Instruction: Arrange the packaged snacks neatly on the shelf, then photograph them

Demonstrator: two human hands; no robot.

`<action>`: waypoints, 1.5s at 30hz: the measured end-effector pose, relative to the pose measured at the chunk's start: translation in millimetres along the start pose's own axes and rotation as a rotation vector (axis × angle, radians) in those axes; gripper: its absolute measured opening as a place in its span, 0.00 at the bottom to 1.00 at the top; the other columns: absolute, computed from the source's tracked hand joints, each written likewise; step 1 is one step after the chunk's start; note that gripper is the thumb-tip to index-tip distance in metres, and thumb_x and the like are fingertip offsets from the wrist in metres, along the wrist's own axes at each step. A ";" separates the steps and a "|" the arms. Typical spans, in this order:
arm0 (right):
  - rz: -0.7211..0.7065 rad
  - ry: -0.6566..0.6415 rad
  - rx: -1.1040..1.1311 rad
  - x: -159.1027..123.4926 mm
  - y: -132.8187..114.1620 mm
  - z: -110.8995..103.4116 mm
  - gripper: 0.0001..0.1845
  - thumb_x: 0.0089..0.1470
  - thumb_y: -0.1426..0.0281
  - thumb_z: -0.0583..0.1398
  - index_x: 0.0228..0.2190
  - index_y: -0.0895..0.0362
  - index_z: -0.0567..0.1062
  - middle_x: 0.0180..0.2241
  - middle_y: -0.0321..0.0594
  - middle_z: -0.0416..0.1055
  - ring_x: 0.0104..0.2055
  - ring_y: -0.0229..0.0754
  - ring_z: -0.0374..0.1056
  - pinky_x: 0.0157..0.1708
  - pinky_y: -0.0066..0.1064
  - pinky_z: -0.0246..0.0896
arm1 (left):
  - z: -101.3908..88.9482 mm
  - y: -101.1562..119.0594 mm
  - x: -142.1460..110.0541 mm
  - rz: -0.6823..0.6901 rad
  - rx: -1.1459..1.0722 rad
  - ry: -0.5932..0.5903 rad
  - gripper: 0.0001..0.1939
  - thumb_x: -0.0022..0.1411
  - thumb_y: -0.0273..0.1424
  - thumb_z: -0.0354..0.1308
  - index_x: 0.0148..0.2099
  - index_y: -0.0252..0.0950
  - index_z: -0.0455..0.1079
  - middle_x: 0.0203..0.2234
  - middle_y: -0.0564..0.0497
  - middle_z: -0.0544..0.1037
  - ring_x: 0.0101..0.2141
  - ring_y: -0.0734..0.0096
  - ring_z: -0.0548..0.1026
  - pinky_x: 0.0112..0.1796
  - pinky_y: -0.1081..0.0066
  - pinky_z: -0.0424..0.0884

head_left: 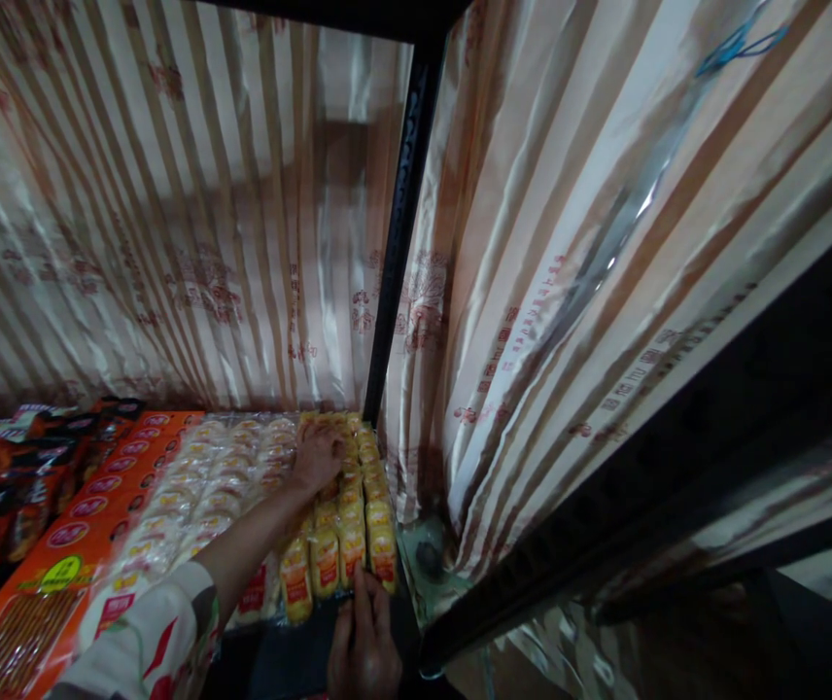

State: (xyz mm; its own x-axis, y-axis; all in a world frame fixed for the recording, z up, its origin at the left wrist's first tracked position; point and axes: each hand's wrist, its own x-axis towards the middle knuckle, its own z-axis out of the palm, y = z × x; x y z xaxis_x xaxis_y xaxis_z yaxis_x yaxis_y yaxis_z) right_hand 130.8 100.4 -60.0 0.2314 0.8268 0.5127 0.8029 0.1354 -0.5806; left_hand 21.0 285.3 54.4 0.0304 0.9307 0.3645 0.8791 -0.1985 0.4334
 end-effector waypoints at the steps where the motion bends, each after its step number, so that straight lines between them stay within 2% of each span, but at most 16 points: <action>1: 0.004 -0.003 -0.006 -0.1 0.1 0.2 0.22 0.60 0.70 0.46 0.53 0.52 0.69 0.45 0.48 0.72 0.36 0.44 0.75 0.23 0.26 0.70 | 0.1 -0.4 1.8 -0.010 0.003 -0.008 0.12 0.57 0.24 0.51 0.36 0.40 0.74 0.36 0.52 0.78 0.46 0.64 0.70 0.56 0.56 0.52; 5: 0.010 -0.012 -0.028 -0.9 1.5 1.3 0.22 0.60 0.70 0.46 0.52 0.53 0.70 0.46 0.50 0.72 0.36 0.45 0.75 0.22 0.26 0.70 | 2.5 -3.3 10.1 -0.050 0.018 -0.045 0.14 0.58 0.25 0.51 0.44 0.39 0.74 0.39 0.49 0.79 0.45 0.62 0.71 0.55 0.55 0.54; 13: 0.017 0.007 -0.059 -0.6 -0.3 1.5 0.22 0.59 0.70 0.47 0.53 0.52 0.69 0.45 0.48 0.73 0.33 0.44 0.75 0.18 0.24 0.68 | 2.4 -2.2 23.0 -0.073 0.074 -0.115 0.10 0.55 0.26 0.54 0.34 0.40 0.77 0.32 0.50 0.80 0.40 0.63 0.74 0.53 0.59 0.58; 16: 0.008 0.037 -0.057 0.8 -1.5 0.8 0.22 0.59 0.71 0.47 0.53 0.52 0.69 0.45 0.48 0.73 0.34 0.43 0.75 0.21 0.24 0.69 | -0.4 -2.6 23.3 -0.088 0.104 -0.104 0.10 0.56 0.26 0.53 0.33 0.37 0.76 0.30 0.49 0.80 0.39 0.63 0.74 0.52 0.59 0.58; 20: -0.009 0.038 -0.065 0.4 0.5 1.5 0.23 0.60 0.70 0.47 0.55 0.51 0.67 0.45 0.48 0.73 0.35 0.44 0.75 0.21 0.25 0.70 | -0.8 -3.7 22.3 -0.106 0.138 -0.071 0.07 0.59 0.27 0.53 0.34 0.34 0.73 0.33 0.50 0.78 0.42 0.65 0.73 0.52 0.56 0.59; 25: 0.016 -0.015 -0.038 -1.6 2.5 3.0 0.23 0.60 0.69 0.46 0.55 0.51 0.66 0.46 0.49 0.72 0.35 0.45 0.75 0.20 0.26 0.69 | 0.3 -2.0 23.2 -0.119 0.152 -0.037 0.09 0.58 0.26 0.52 0.31 0.37 0.73 0.31 0.50 0.78 0.41 0.64 0.72 0.54 0.58 0.56; 29: 0.020 -0.004 -0.030 -1.2 0.8 3.5 0.23 0.60 0.69 0.46 0.54 0.52 0.68 0.46 0.49 0.72 0.37 0.45 0.75 0.22 0.27 0.70 | -0.2 -0.7 24.1 -0.109 0.143 -0.023 0.10 0.56 0.26 0.51 0.30 0.38 0.73 0.31 0.49 0.78 0.41 0.62 0.72 0.54 0.58 0.55; 33: 0.026 0.009 -0.015 -0.4 -0.9 4.5 0.22 0.60 0.69 0.45 0.52 0.54 0.70 0.45 0.50 0.71 0.38 0.45 0.74 0.25 0.27 0.71 | -0.4 -1.9 21.4 -0.096 0.128 -0.015 0.10 0.57 0.25 0.50 0.31 0.37 0.73 0.30 0.48 0.78 0.39 0.62 0.73 0.54 0.57 0.55; 38: 0.012 0.037 -0.026 1.5 -4.0 1.5 0.23 0.60 0.69 0.45 0.54 0.53 0.67 0.45 0.50 0.71 0.42 0.46 0.73 0.30 0.30 0.72 | -7.6 -3.1 9.1 -0.041 0.111 0.015 0.12 0.59 0.25 0.47 0.39 0.38 0.72 0.34 0.49 0.78 0.42 0.64 0.72 0.54 0.59 0.53; 42: 0.005 0.004 -0.024 3.7 -6.2 -4.0 0.24 0.60 0.69 0.46 0.56 0.52 0.64 0.47 0.49 0.70 0.41 0.45 0.73 0.29 0.29 0.71 | -13.9 -3.7 -1.7 0.024 0.105 -0.025 0.10 0.57 0.26 0.51 0.33 0.41 0.73 0.33 0.50 0.78 0.42 0.63 0.71 0.54 0.59 0.55; 45: 0.002 0.001 -0.019 4.6 -7.1 -5.9 0.24 0.60 0.69 0.45 0.56 0.52 0.64 0.47 0.49 0.71 0.42 0.45 0.73 0.29 0.29 0.71 | -14.5 -4.7 -5.6 0.051 0.104 -0.060 0.10 0.57 0.27 0.52 0.34 0.41 0.74 0.34 0.50 0.78 0.43 0.62 0.70 0.51 0.59 0.58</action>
State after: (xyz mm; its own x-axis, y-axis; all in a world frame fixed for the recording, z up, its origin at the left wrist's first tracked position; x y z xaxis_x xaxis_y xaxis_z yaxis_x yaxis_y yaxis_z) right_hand 129.4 100.0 -49.8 0.2333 0.8267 0.5120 0.8128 0.1233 -0.5693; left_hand 9.8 276.6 62.3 0.1022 0.9373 0.3331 0.9201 -0.2164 0.3265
